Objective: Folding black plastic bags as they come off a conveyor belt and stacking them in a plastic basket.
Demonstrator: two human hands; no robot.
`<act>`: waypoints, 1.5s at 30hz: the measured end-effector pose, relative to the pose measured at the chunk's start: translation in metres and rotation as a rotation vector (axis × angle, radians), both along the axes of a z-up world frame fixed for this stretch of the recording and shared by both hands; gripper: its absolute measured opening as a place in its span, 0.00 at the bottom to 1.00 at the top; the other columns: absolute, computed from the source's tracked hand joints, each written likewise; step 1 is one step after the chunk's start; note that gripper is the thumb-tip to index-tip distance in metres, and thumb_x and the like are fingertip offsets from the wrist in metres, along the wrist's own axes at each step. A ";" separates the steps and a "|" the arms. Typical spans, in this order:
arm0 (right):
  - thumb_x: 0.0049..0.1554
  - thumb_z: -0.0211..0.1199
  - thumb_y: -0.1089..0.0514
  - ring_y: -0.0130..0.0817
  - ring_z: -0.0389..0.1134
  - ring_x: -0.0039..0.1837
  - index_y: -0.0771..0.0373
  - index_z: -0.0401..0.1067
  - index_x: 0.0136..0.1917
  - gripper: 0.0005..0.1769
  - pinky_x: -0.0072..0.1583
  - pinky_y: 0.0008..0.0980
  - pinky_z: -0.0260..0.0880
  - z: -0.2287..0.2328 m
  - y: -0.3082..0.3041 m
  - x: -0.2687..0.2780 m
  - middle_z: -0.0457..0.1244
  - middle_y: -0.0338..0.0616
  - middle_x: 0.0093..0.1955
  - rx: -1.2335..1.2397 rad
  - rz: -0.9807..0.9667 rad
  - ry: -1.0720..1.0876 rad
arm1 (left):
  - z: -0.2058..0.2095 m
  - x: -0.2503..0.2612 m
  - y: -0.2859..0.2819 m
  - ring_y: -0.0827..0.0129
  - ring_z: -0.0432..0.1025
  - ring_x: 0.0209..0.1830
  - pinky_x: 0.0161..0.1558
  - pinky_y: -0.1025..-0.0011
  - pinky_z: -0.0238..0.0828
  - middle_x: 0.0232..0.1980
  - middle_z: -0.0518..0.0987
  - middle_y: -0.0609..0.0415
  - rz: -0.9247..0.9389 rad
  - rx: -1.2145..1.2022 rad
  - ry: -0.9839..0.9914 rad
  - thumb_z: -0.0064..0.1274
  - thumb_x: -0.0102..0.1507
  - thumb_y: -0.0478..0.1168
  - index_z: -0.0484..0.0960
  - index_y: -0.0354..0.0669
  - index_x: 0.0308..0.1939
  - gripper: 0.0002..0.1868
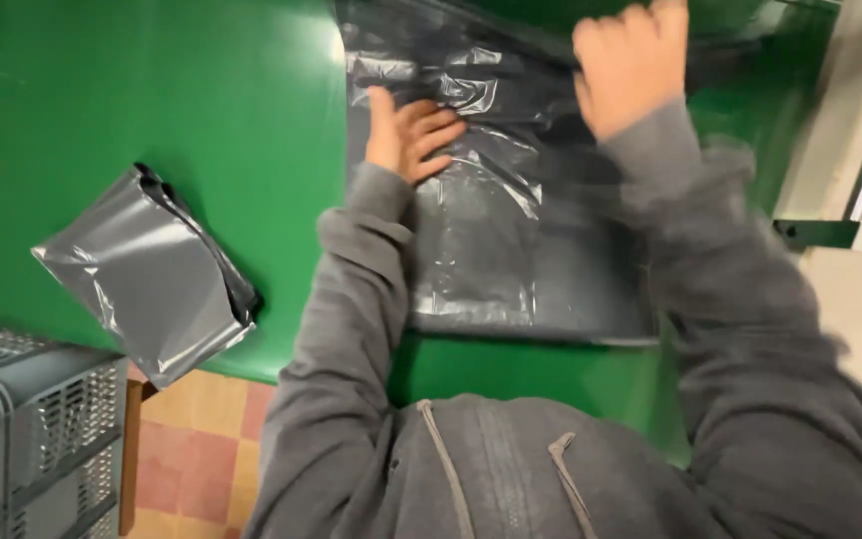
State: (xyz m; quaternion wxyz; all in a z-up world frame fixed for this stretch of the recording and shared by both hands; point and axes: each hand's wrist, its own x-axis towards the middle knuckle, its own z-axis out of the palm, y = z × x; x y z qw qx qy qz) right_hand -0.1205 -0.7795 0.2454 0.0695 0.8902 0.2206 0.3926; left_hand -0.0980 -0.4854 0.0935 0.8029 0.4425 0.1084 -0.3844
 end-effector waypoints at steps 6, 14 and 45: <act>0.58 0.56 0.63 0.42 0.68 0.53 0.58 0.73 0.42 0.06 0.59 0.48 0.62 0.003 0.052 -0.207 0.66 0.42 0.45 0.117 0.016 0.289 | -0.005 -0.024 0.086 0.63 0.66 0.47 0.53 0.70 0.67 0.47 0.71 0.48 0.321 -0.036 0.043 0.27 0.56 0.77 0.71 0.36 0.47 0.46; 0.55 0.53 0.60 0.41 0.70 0.65 0.56 0.73 0.49 0.10 0.65 0.42 0.67 -0.100 0.068 -0.298 0.68 0.41 0.59 0.256 -0.108 0.302 | 0.017 -0.137 0.103 0.58 0.68 0.72 0.73 0.62 0.65 0.72 0.70 0.43 0.276 0.749 -0.584 0.62 0.69 0.48 0.60 0.46 0.75 0.36; 0.69 0.55 0.54 0.59 0.70 0.64 0.58 0.66 0.61 0.09 0.63 0.70 0.69 -0.211 0.001 -0.372 0.65 0.59 0.67 2.642 -0.263 0.808 | 0.043 -0.153 -0.020 0.51 0.78 0.53 0.54 0.53 0.75 0.45 0.85 0.52 -0.625 1.272 -0.823 0.40 0.61 0.73 0.86 0.54 0.41 0.32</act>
